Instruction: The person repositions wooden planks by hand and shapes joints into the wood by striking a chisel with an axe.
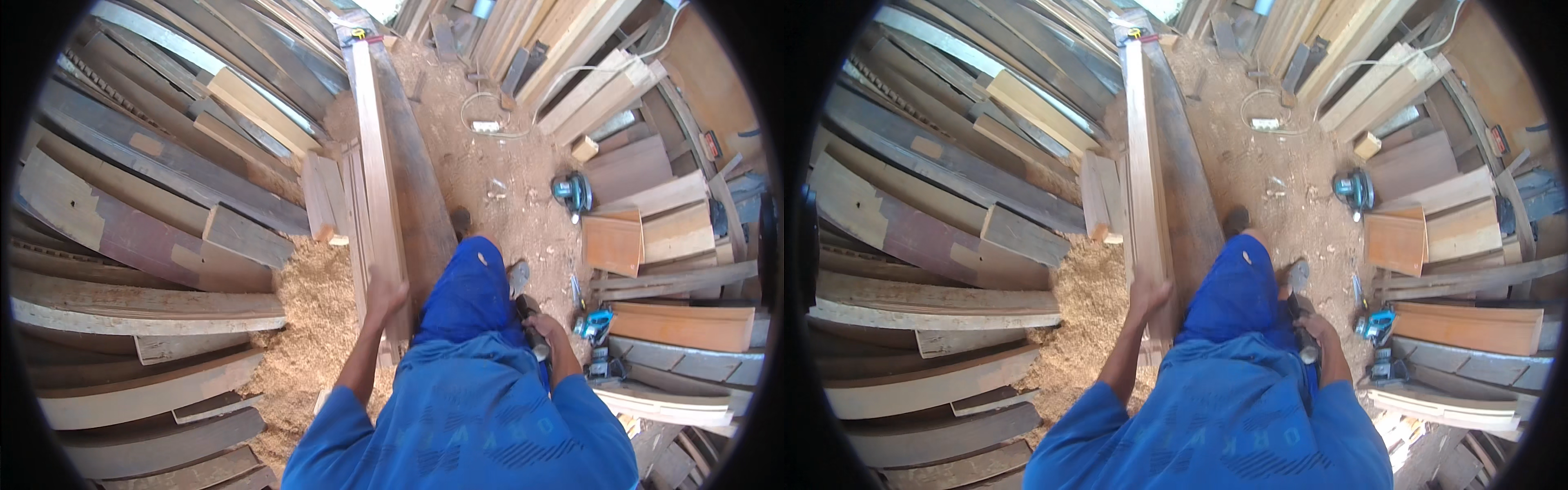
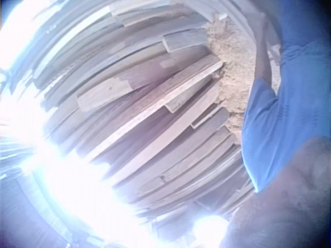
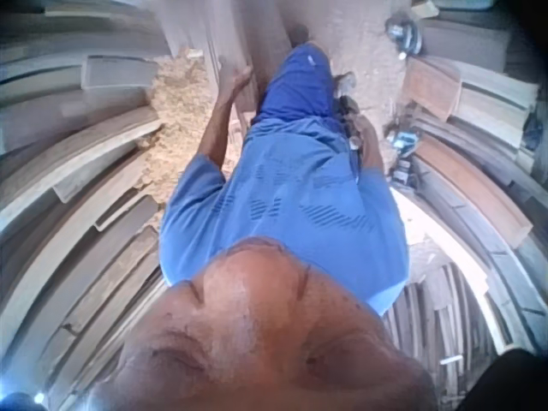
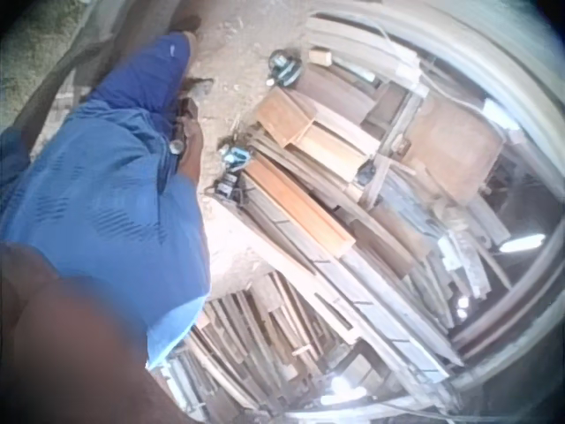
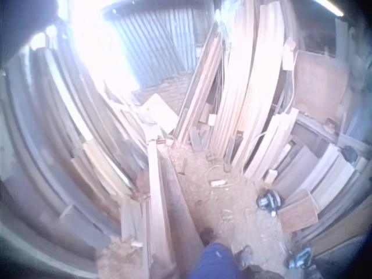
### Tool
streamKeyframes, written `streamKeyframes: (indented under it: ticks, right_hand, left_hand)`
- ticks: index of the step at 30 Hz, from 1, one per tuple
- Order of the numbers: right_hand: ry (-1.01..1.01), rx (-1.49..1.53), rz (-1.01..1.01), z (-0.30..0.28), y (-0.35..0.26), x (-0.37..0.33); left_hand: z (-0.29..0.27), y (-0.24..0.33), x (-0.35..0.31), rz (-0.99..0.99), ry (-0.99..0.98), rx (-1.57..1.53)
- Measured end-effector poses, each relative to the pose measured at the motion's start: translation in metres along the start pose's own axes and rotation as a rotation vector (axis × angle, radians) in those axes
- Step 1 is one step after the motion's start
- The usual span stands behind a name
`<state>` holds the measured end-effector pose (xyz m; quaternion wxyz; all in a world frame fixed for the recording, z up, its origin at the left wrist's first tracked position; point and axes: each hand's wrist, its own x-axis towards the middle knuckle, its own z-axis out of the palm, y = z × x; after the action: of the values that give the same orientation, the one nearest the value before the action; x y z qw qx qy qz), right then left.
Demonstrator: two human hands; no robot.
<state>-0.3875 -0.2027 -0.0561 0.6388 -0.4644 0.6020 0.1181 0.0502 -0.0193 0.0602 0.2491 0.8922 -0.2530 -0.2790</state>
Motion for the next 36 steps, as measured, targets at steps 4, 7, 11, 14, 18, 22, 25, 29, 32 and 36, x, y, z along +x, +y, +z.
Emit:
streamKeyframes:
  ticks: [4, 7, 11, 14, 18, 22, 25, 29, 32, 36]
  right_hand:
    - [0.022, 0.102, 0.01, -0.005, -0.002, -0.02]
    - [0.034, 0.138, 0.025, -0.005, -0.008, -0.032]
    - [0.036, 0.256, -0.1, -0.005, -0.027, -0.059]
    - [0.034, 0.29, -0.186, -0.013, -0.047, -0.087]
    - [0.077, 0.236, -0.432, -0.017, -0.107, -0.134]
    - [0.037, 0.316, -0.585, 0.013, -0.189, -0.179]
    - [-0.085, 0.4, -0.766, 0.024, -0.219, -0.177]
    - [0.049, 0.329, -1.113, 0.057, -0.263, -0.212]
    - [0.048, 0.323, -1.029, 0.079, -0.281, -0.237]
    - [0.086, 0.291, -1.142, 0.11, -0.265, -0.234]
  left_hand:
    - [-0.011, 0.09, 0.054, -0.025, -0.069, -0.117]
    - [0.005, 0.092, 0.09, -0.04, 0.0, -0.112]
    - [0.022, 0.057, 0.094, 0.145, 0.136, -0.408]
    - [0.033, 0.047, 0.046, 0.443, 0.216, -0.536]
    - [0.015, 0.124, -0.061, 0.921, 0.167, -0.097]
    - [0.032, 0.185, -0.11, 1.343, -0.148, -0.151]
    - [0.028, 0.217, -0.121, 1.595, -0.032, -0.224]
    - [-0.026, 0.232, -0.093, 1.41, -0.066, -0.702]
    - [-0.075, 0.221, -0.079, 0.859, -0.095, -0.937]
    - [-0.088, 0.215, -0.027, 0.893, 0.02, -1.018]
